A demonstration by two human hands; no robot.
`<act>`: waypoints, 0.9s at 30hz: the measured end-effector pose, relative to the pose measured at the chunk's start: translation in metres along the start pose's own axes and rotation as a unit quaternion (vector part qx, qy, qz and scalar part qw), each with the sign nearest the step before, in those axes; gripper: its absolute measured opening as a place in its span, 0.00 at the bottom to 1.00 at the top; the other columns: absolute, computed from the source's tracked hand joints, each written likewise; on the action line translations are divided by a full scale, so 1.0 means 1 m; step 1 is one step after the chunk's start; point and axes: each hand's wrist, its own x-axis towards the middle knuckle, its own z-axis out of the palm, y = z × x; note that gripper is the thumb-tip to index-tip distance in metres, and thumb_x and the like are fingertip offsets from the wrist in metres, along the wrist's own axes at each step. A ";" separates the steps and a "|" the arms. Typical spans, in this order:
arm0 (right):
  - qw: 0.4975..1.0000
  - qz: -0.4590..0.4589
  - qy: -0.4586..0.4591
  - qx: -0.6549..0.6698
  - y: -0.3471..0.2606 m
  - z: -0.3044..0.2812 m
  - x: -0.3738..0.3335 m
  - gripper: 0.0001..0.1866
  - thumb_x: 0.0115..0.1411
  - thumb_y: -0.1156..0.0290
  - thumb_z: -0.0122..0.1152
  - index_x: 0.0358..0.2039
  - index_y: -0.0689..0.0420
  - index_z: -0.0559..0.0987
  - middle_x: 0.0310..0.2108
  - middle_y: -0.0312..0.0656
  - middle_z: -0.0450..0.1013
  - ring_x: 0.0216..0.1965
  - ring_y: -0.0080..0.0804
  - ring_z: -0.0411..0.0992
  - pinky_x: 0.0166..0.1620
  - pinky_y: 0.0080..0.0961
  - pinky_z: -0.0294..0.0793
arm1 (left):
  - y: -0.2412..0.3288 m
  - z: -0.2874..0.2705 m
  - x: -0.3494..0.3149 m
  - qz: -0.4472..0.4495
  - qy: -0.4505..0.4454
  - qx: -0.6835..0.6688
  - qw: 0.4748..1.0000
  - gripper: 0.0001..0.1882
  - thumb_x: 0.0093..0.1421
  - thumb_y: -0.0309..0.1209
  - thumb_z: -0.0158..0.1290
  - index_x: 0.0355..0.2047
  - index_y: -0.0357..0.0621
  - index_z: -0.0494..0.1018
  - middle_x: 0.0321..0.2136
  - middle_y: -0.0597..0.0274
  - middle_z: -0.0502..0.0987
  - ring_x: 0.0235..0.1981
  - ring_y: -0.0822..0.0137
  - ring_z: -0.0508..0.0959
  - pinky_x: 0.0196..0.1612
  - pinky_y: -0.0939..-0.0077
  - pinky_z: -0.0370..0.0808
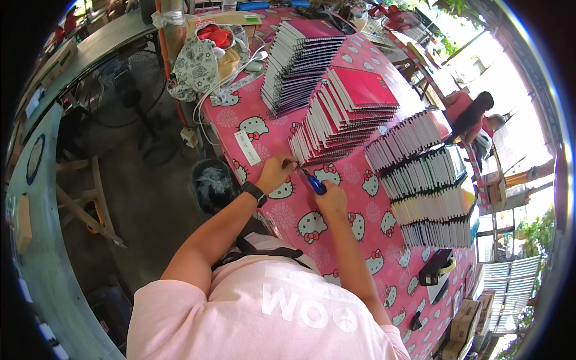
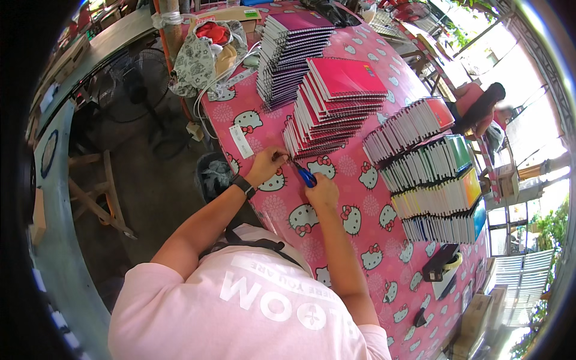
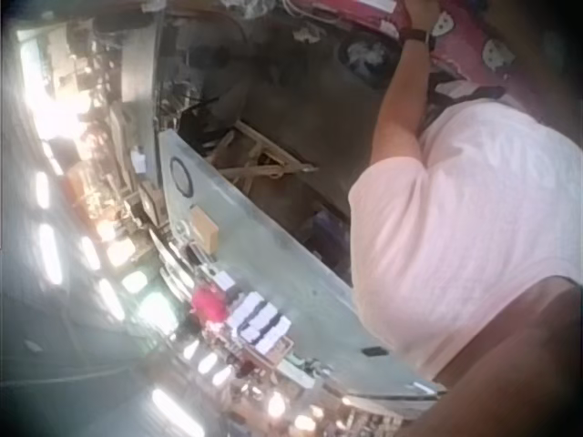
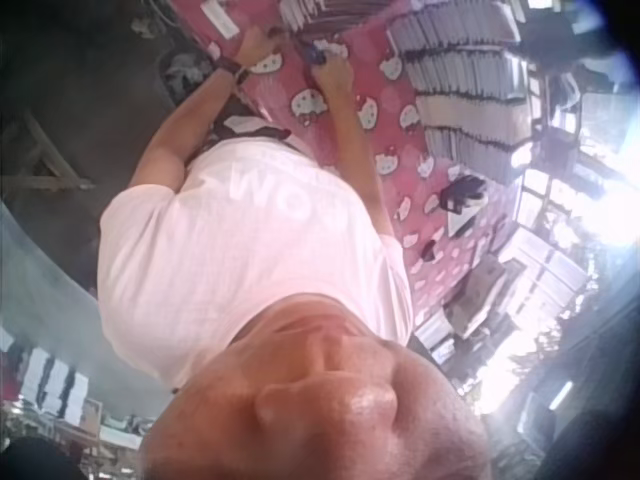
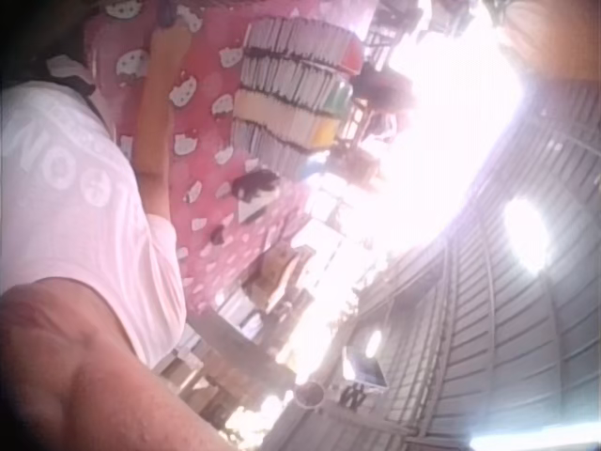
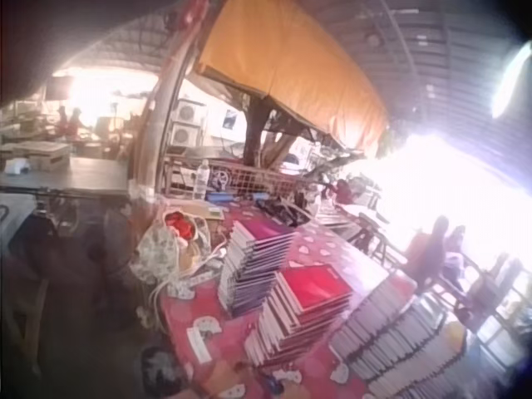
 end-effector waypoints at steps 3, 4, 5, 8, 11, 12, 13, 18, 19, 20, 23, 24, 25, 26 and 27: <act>0.998 -0.022 0.061 -0.001 0.006 0.006 -0.003 0.18 0.45 0.66 0.61 0.38 0.55 0.74 0.41 0.45 0.72 0.45 0.45 0.71 0.45 0.43 0.69 | -0.001 0.000 0.001 -0.042 0.005 -0.049 0.998 0.12 0.51 0.29 0.58 0.34 0.35 0.74 0.28 0.56 0.76 0.27 0.66 0.76 0.31 0.72 0.73; 0.994 -0.040 0.097 -0.011 0.010 0.010 -0.004 0.17 0.45 0.66 0.61 0.38 0.55 0.74 0.40 0.45 0.72 0.44 0.45 0.71 0.44 0.43 0.69 | 0.000 0.002 -0.001 -0.039 0.001 -0.046 0.998 0.12 0.50 0.28 0.59 0.34 0.35 0.74 0.28 0.55 0.76 0.26 0.65 0.76 0.31 0.72 0.73; 0.989 -0.060 0.134 -0.022 0.013 0.014 -0.005 0.17 0.45 0.66 0.61 0.37 0.55 0.75 0.38 0.44 0.72 0.44 0.45 0.71 0.43 0.43 0.70 | 0.001 0.004 -0.003 -0.036 -0.001 -0.042 0.998 0.12 0.49 0.28 0.60 0.33 0.35 0.74 0.27 0.55 0.75 0.26 0.64 0.76 0.30 0.72 0.73; 0.984 -0.070 0.163 -0.035 0.013 0.016 0.000 0.16 0.45 0.66 0.61 0.37 0.55 0.75 0.35 0.44 0.72 0.43 0.45 0.70 0.41 0.42 0.70 | 0.011 0.005 -0.005 0.051 0.013 0.092 0.994 0.13 0.46 0.26 0.60 0.32 0.35 0.74 0.27 0.54 0.74 0.25 0.61 0.76 0.31 0.70 0.73; 0.987 -0.078 0.130 -0.052 0.007 0.013 0.003 0.17 0.44 0.66 0.61 0.36 0.56 0.75 0.36 0.45 0.72 0.42 0.46 0.71 0.41 0.43 0.71 | 0.012 0.004 -0.004 0.038 0.011 0.068 0.997 0.13 0.45 0.25 0.60 0.32 0.36 0.74 0.27 0.53 0.73 0.24 0.59 0.76 0.31 0.69 0.73; 0.992 -0.062 0.102 -0.048 0.007 0.012 0.005 0.17 0.44 0.66 0.61 0.36 0.56 0.74 0.36 0.45 0.72 0.41 0.47 0.71 0.41 0.43 0.71 | 0.011 0.004 -0.004 0.047 0.015 0.064 0.997 0.12 0.45 0.25 0.60 0.31 0.36 0.74 0.27 0.52 0.73 0.25 0.59 0.76 0.31 0.69 0.73; 0.995 -0.045 0.075 -0.043 0.006 0.010 0.007 0.16 0.45 0.66 0.61 0.36 0.57 0.74 0.36 0.45 0.72 0.41 0.47 0.71 0.41 0.43 0.71 | 0.010 0.004 -0.004 0.057 0.020 0.060 0.996 0.12 0.45 0.25 0.59 0.31 0.36 0.74 0.27 0.52 0.73 0.25 0.59 0.76 0.31 0.69 0.73; 0.999 -0.022 0.029 -0.036 0.000 0.003 -0.004 0.17 0.45 0.65 0.61 0.37 0.57 0.74 0.36 0.46 0.72 0.39 0.48 0.72 0.40 0.43 0.72 | 0.001 0.001 -0.003 0.031 0.027 0.028 0.999 0.10 0.47 0.23 0.57 0.31 0.34 0.73 0.24 0.52 0.73 0.22 0.62 0.75 0.28 0.70 0.72; 0.998 -0.026 0.045 -0.040 0.001 0.004 -0.005 0.18 0.45 0.65 0.62 0.37 0.57 0.74 0.37 0.46 0.72 0.40 0.47 0.72 0.41 0.43 0.72 | -0.002 0.000 -0.003 0.044 0.026 0.038 0.998 0.09 0.48 0.22 0.56 0.32 0.33 0.72 0.23 0.53 0.73 0.20 0.67 0.75 0.25 0.73 0.71; 0.997 -0.029 0.061 -0.042 0.002 0.005 -0.005 0.18 0.45 0.64 0.62 0.38 0.56 0.75 0.37 0.45 0.72 0.41 0.46 0.71 0.41 0.43 0.72 | -0.004 0.000 -0.003 0.058 0.024 0.049 0.997 0.09 0.49 0.21 0.55 0.32 0.32 0.71 0.22 0.54 0.74 0.17 0.71 0.75 0.22 0.75 0.71; 0.987 -0.067 0.113 -0.098 0.005 0.012 0.003 0.21 0.44 0.62 0.65 0.39 0.56 0.75 0.39 0.44 0.72 0.44 0.44 0.70 0.44 0.43 0.70 | -0.006 0.004 -0.002 0.061 0.037 0.066 0.995 0.08 0.49 0.20 0.55 0.31 0.32 0.72 0.23 0.54 0.74 0.17 0.70 0.76 0.22 0.75 0.71; 0.987 -0.059 0.110 -0.098 0.003 0.012 0.006 0.22 0.43 0.62 0.65 0.39 0.56 0.75 0.39 0.43 0.72 0.45 0.43 0.69 0.44 0.43 0.70 | -0.006 0.005 -0.001 0.060 0.039 0.075 0.995 0.08 0.49 0.21 0.55 0.31 0.32 0.73 0.23 0.53 0.74 0.17 0.68 0.76 0.22 0.75 0.71; 0.988 -0.053 0.108 -0.098 0.001 0.013 0.009 0.22 0.43 0.62 0.65 0.39 0.56 0.75 0.40 0.43 0.71 0.46 0.42 0.69 0.45 0.43 0.69 | -0.006 0.005 -0.001 0.058 0.041 0.085 0.994 0.08 0.49 0.21 0.55 0.31 0.32 0.73 0.24 0.53 0.74 0.17 0.67 0.76 0.22 0.74 0.71; 0.988 -0.046 0.106 -0.099 -0.002 0.013 0.011 0.23 0.43 0.61 0.66 0.39 0.56 0.74 0.40 0.42 0.71 0.47 0.41 0.68 0.46 0.43 0.69 | -0.006 0.005 0.001 0.057 0.043 0.094 0.993 0.08 0.48 0.21 0.56 0.31 0.32 0.74 0.24 0.52 0.74 0.17 0.65 0.76 0.23 0.73 0.71; 0.987 -0.050 0.113 -0.102 -0.003 0.015 0.012 0.22 0.43 0.61 0.65 0.39 0.56 0.75 0.40 0.43 0.72 0.46 0.42 0.69 0.45 0.43 0.69 | -0.005 0.005 0.001 0.082 0.048 0.116 0.989 0.09 0.48 0.22 0.56 0.31 0.33 0.74 0.25 0.51 0.74 0.18 0.63 0.76 0.24 0.72 0.72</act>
